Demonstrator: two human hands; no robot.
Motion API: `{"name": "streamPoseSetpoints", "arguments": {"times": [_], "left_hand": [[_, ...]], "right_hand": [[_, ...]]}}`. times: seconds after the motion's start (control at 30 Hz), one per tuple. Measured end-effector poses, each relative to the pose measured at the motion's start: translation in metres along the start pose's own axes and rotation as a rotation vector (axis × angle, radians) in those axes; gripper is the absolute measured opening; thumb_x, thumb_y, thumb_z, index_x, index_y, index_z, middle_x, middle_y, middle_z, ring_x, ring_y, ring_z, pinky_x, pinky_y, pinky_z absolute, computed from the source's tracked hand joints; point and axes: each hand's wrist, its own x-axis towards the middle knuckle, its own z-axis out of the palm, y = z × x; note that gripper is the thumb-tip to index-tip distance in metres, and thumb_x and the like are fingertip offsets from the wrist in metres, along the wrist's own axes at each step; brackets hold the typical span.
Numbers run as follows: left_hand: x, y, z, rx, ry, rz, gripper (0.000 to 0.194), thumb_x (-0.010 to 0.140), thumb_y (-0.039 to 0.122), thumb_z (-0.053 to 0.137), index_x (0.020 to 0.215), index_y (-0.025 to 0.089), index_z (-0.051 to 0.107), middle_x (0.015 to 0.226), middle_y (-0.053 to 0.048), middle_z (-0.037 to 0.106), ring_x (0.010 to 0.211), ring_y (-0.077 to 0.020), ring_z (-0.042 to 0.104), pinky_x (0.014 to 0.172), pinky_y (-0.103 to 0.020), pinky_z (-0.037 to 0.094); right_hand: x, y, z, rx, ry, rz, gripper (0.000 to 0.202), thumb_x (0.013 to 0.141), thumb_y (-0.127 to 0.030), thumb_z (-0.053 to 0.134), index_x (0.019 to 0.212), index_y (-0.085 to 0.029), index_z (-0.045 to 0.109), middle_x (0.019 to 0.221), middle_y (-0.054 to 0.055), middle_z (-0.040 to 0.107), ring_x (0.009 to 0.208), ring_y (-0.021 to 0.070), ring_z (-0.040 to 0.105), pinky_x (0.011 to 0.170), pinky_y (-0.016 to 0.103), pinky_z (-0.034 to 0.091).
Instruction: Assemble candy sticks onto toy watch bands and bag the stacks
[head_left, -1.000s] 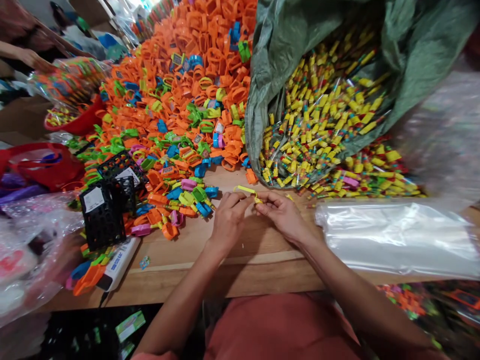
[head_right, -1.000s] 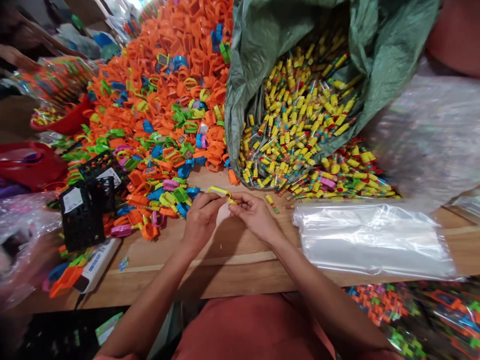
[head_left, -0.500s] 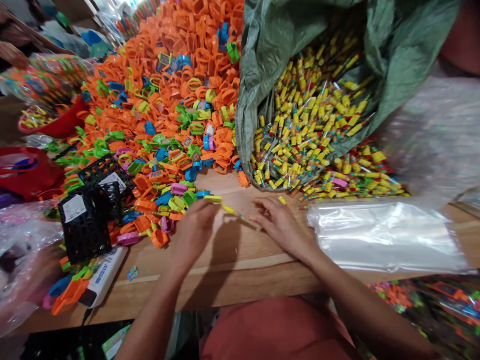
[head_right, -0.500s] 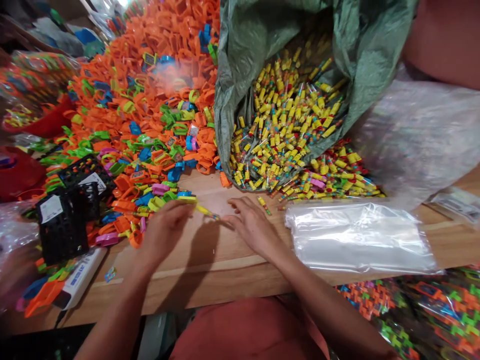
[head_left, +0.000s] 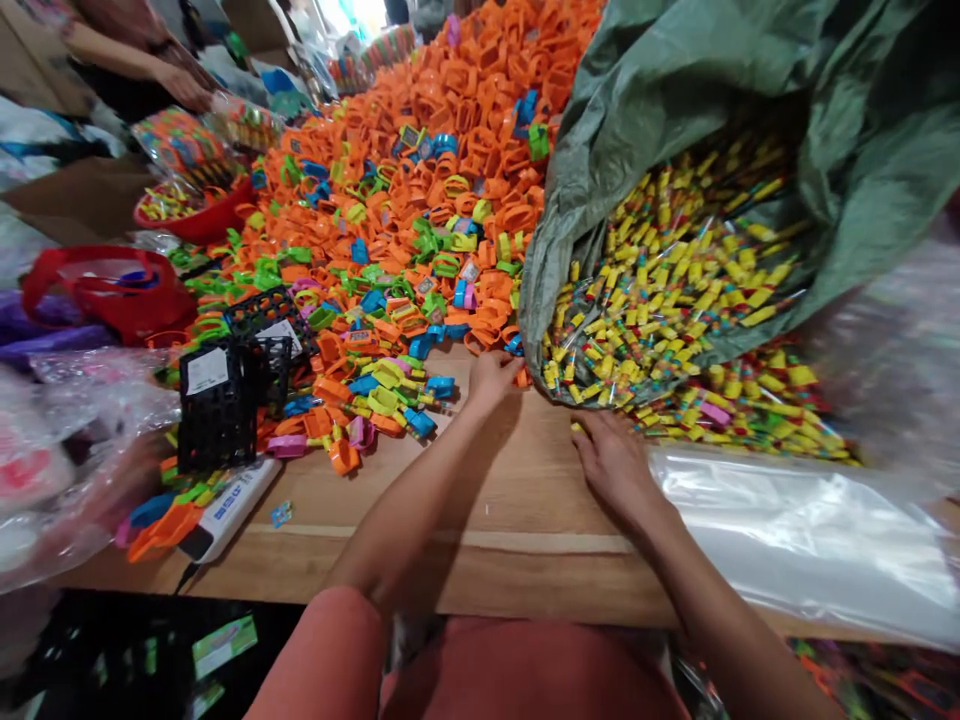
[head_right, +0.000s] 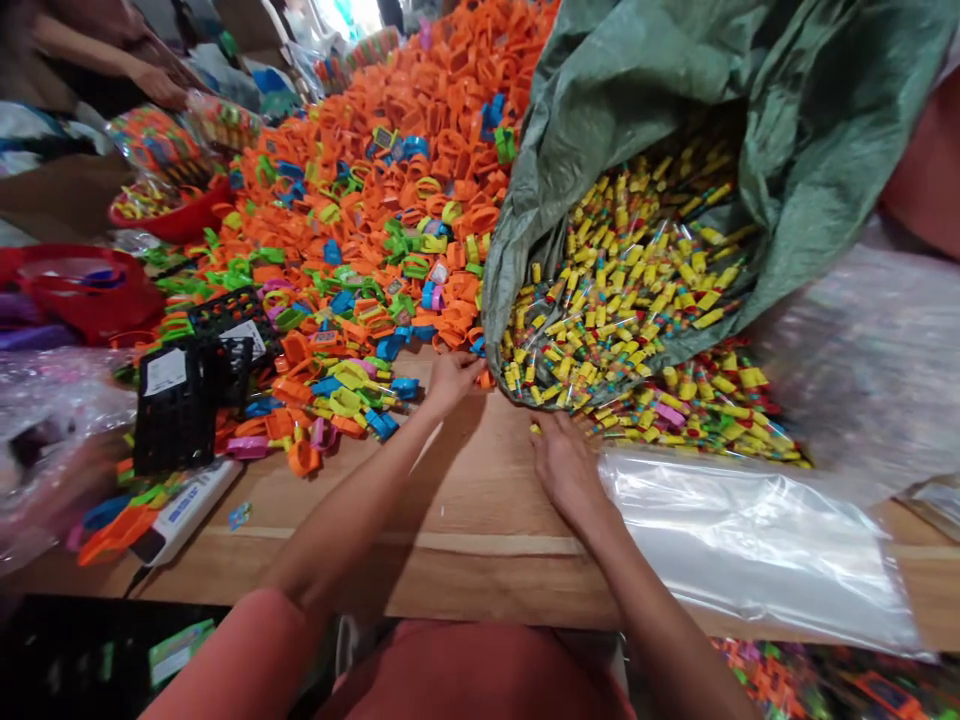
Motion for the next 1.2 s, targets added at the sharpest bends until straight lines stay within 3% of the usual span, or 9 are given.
{"name": "streamPoseSetpoints", "arguments": {"times": [0.1, 0.27, 0.43, 0.53, 0.67, 0.87, 1.0, 1.1, 1.2], "left_hand": [[-0.014, -0.001, -0.005, -0.061, 0.0, 0.038, 0.014, 0.082, 0.024, 0.067, 0.072, 0.014, 0.068, 0.064, 0.001, 0.062, 0.06, -0.0128, 0.053, 0.06, -0.024, 0.038], [-0.065, 0.008, -0.026, -0.096, -0.021, 0.148, 0.012, 0.088, 0.024, 0.067, 0.089, 0.016, 0.076, 0.083, -0.003, 0.071, 0.073, -0.0157, 0.062, 0.07, -0.026, 0.046], [-0.103, 0.012, -0.034, 0.074, -0.005, 0.473, 0.02, 0.097, 0.019, 0.062, 0.11, 0.021, 0.078, 0.102, -0.008, 0.074, 0.093, -0.021, 0.066, 0.082, -0.031, 0.051], [-0.109, 0.012, -0.035, 0.254, 0.045, 0.653, 0.024, 0.1, 0.017, 0.057, 0.115, 0.021, 0.076, 0.103, -0.009, 0.074, 0.094, -0.0214, 0.064, 0.082, -0.033, 0.052], [-0.109, 0.013, -0.035, 0.376, 0.082, 0.771, 0.025, 0.1, 0.012, 0.055, 0.113, 0.02, 0.075, 0.099, -0.008, 0.072, 0.09, -0.0202, 0.06, 0.077, -0.031, 0.051], [-0.111, 0.02, -0.04, 0.402, 0.084, 0.871, 0.023, 0.1, 0.008, 0.053, 0.107, 0.015, 0.074, 0.098, -0.008, 0.072, 0.086, -0.0199, 0.055, 0.074, -0.03, 0.048], [-0.113, 0.023, -0.044, 0.462, 0.033, 0.934, 0.028, 0.102, 0.008, 0.048, 0.112, 0.018, 0.073, 0.101, -0.007, 0.072, 0.088, -0.0203, 0.054, 0.076, -0.031, 0.048], [-0.113, 0.023, -0.044, 0.481, 0.035, 0.93, 0.03, 0.101, 0.006, 0.048, 0.113, 0.018, 0.072, 0.101, -0.007, 0.072, 0.088, -0.0208, 0.053, 0.076, -0.032, 0.048], [-0.113, 0.021, -0.042, 0.461, 0.072, 0.892, 0.029, 0.1, 0.005, 0.048, 0.108, 0.018, 0.073, 0.097, -0.007, 0.072, 0.086, -0.0206, 0.052, 0.074, -0.032, 0.048]], "right_hand": [[0.002, -0.007, -0.001, 0.272, 0.019, 0.007, 0.032, 0.101, -0.029, 0.045, 0.12, -0.018, 0.068, 0.111, 0.014, 0.066, 0.104, 0.0285, 0.065, 0.094, 0.043, 0.05], [0.015, -0.032, 0.001, 0.755, -0.017, 0.119, 0.037, 0.099, -0.044, 0.05, 0.123, -0.022, 0.068, 0.108, 0.009, 0.067, 0.083, 0.0203, 0.065, 0.075, 0.034, 0.054], [0.023, -0.052, 0.0, 1.081, -0.1, 0.202, 0.045, 0.088, -0.05, 0.066, 0.118, -0.016, 0.07, 0.089, 0.005, 0.07, 0.074, 0.0168, 0.062, 0.068, 0.03, 0.05], [0.021, -0.054, -0.004, 1.141, -0.105, 0.204, 0.043, 0.086, -0.05, 0.069, 0.112, -0.017, 0.073, 0.079, 0.002, 0.068, 0.07, 0.0149, 0.059, 0.066, 0.028, 0.046], [0.017, -0.049, -0.009, 1.145, -0.135, 0.194, 0.042, 0.085, -0.05, 0.071, 0.112, -0.018, 0.075, 0.073, 0.0, 0.066, 0.066, 0.0136, 0.055, 0.059, 0.026, 0.04], [0.014, -0.044, -0.007, 1.143, -0.195, 0.218, 0.046, 0.086, -0.052, 0.07, 0.116, -0.017, 0.074, 0.072, 0.0, 0.067, 0.063, 0.013, 0.053, 0.058, 0.026, 0.038], [0.014, -0.046, -0.006, 1.135, -0.189, 0.235, 0.039, 0.086, -0.053, 0.069, 0.1, -0.017, 0.074, 0.065, -0.002, 0.06, 0.058, 0.0112, 0.047, 0.055, 0.025, 0.032], [0.013, -0.047, -0.004, 1.142, -0.181, 0.242, 0.037, 0.086, -0.054, 0.069, 0.09, -0.017, 0.071, 0.062, -0.003, 0.056, 0.056, 0.011, 0.045, 0.054, 0.025, 0.031], [0.012, -0.047, -0.001, 1.188, -0.213, 0.253, 0.042, 0.086, -0.057, 0.068, 0.099, -0.017, 0.071, 0.067, -0.001, 0.06, 0.059, 0.0116, 0.048, 0.054, 0.025, 0.032]]}}
